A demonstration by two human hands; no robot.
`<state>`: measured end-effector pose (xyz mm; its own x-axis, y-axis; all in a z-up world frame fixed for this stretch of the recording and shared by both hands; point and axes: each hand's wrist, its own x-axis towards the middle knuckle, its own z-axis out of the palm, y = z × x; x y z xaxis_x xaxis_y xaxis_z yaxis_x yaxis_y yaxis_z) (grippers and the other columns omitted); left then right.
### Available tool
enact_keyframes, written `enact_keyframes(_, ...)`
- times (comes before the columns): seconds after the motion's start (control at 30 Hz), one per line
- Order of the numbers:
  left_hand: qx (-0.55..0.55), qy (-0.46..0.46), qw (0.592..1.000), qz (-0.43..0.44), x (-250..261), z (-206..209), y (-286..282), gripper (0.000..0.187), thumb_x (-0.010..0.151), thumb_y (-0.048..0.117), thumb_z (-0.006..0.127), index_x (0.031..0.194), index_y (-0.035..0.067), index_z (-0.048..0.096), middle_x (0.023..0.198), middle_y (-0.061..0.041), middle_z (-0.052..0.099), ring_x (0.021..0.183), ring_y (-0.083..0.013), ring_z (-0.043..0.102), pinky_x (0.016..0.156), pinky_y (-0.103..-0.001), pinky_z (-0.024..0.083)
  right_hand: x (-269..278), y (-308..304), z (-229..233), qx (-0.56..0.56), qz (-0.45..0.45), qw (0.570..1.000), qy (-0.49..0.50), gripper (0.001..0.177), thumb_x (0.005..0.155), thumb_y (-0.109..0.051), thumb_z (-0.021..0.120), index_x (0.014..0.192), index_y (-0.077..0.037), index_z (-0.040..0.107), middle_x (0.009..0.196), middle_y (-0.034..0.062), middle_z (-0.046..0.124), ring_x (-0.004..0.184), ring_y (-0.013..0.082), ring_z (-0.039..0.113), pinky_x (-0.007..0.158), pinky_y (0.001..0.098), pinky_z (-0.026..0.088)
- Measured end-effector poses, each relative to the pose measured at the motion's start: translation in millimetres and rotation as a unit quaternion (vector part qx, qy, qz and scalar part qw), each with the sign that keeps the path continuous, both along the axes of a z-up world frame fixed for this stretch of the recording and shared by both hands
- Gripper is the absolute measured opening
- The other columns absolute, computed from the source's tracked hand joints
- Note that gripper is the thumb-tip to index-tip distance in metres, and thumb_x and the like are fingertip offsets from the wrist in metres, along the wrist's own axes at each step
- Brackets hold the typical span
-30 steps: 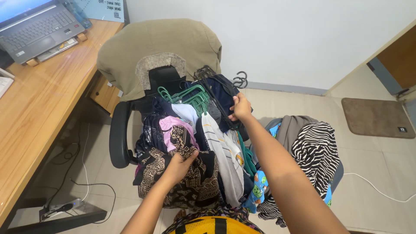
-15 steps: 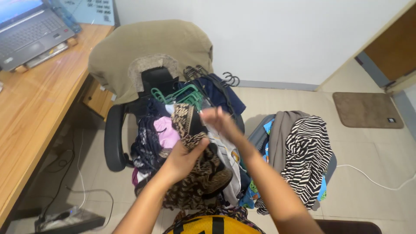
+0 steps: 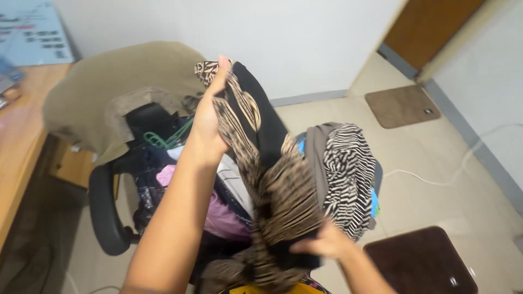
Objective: The person unhooks several pieces of clothing from hangers and places them into a pile on an office chair.
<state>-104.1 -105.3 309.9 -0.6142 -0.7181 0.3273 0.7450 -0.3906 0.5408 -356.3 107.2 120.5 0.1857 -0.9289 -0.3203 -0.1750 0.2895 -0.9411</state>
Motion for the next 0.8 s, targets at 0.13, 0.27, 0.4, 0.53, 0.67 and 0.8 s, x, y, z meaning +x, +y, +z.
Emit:
enact_keyframes(0.13, 0.144, -0.058, 0.988, 0.0, -49, -78, -35, 0.045, 0.101, 0.052, 0.056, 0.109, 0.008, 0.06, 0.105, -0.015, 0.069, 0.095, -0.0288, 0.068, 0.089, -0.047, 0.057, -69, 17, 59, -0.195, -0.169, 0.938, -0.233, 0.087, 0.057, -0.006, 0.087, 0.138, 0.006, 0.057, 0.121, 0.0203, 0.071, 0.111, 0.0332, 0.07, 0.1, 0.0465, 0.054)
enact_keyframes(0.27, 0.005, -0.328, 0.944, 0.034, -109, -197, 26, 0.077, 0.093, 0.067, 0.05, 0.141, 0.011, 0.028, 0.137, -0.012, 0.049, 0.122, -0.0293, 0.05, 0.106, -0.054, 0.044, -105, 8, 125, -0.231, -0.242, 0.935, -0.121, 0.068, 0.067, -0.004, 0.081, 0.131, 0.004, 0.063, 0.117, 0.0156, 0.072, 0.107, 0.0296, 0.069, 0.098, 0.0438, 0.054)
enact_keyframes(0.4, 0.056, -0.484, 0.828, -0.278, -151, -270, 127, 0.113, 0.08, 0.088, 0.027, 0.169, 0.026, -0.002, 0.171, -0.001, 0.01, 0.155, -0.024, 0.014, 0.128, -0.064, 0.017, -127, -31, 175, -0.308, -0.241, 0.917, -0.08, 0.06, 0.077, 0.001, 0.074, 0.136, 0.0, 0.061, 0.126, 0.0077, 0.071, 0.118, 0.023, 0.066, 0.107, 0.0368, 0.053)
enact_keyframes(0.53, -0.113, -0.505, 0.804, -0.294, -169, -287, 195, 0.109, 0.084, 0.087, 0.019, 0.164, 0.014, 0.018, 0.17, -0.009, 0.023, 0.155, -0.0245, 0.02, 0.122, -0.043, 0.017, -161, -98, 176, -0.322, -0.245, 0.914, -0.026, 0.058, 0.081, 0.007, 0.073, 0.136, -0.004, 0.057, 0.126, 0.0044, 0.069, 0.119, 0.0198, 0.065, 0.107, 0.0352, 0.052)
enact_keyframes(0.67, -0.185, -0.462, 0.829, -0.256, -171, -307, 192, 0.093, 0.099, 0.073, 0.012, 0.161, 0.005, 0.027, 0.168, -0.01, 0.029, 0.153, -0.0211, 0.025, 0.122, -0.033, 0.019, -217, -173, 121, -0.218, -0.276, 0.931, 0.1, 0.06, 0.078, 0.004, 0.076, 0.132, -0.009, 0.052, 0.116, 0.0072, 0.07, 0.103, 0.0218, 0.069, 0.09, 0.0392, 0.058)
enact_keyframes(0.8, -0.088, -0.494, 0.85, -0.161, -179, -376, 126, 0.08, 0.102, 0.064, 0.014, 0.159, 0.01, 0.027, 0.164, -0.008, 0.035, 0.15, -0.0211, 0.031, 0.123, -0.039, 0.024, -259, -232, 3, -0.072, -0.344, 0.911, 0.214, 0.067, 0.079, -0.02, 0.089, 0.136, 0.0, 0.059, 0.125, 0.0154, 0.071, 0.112, 0.0309, 0.067, 0.096, 0.0464, 0.056)
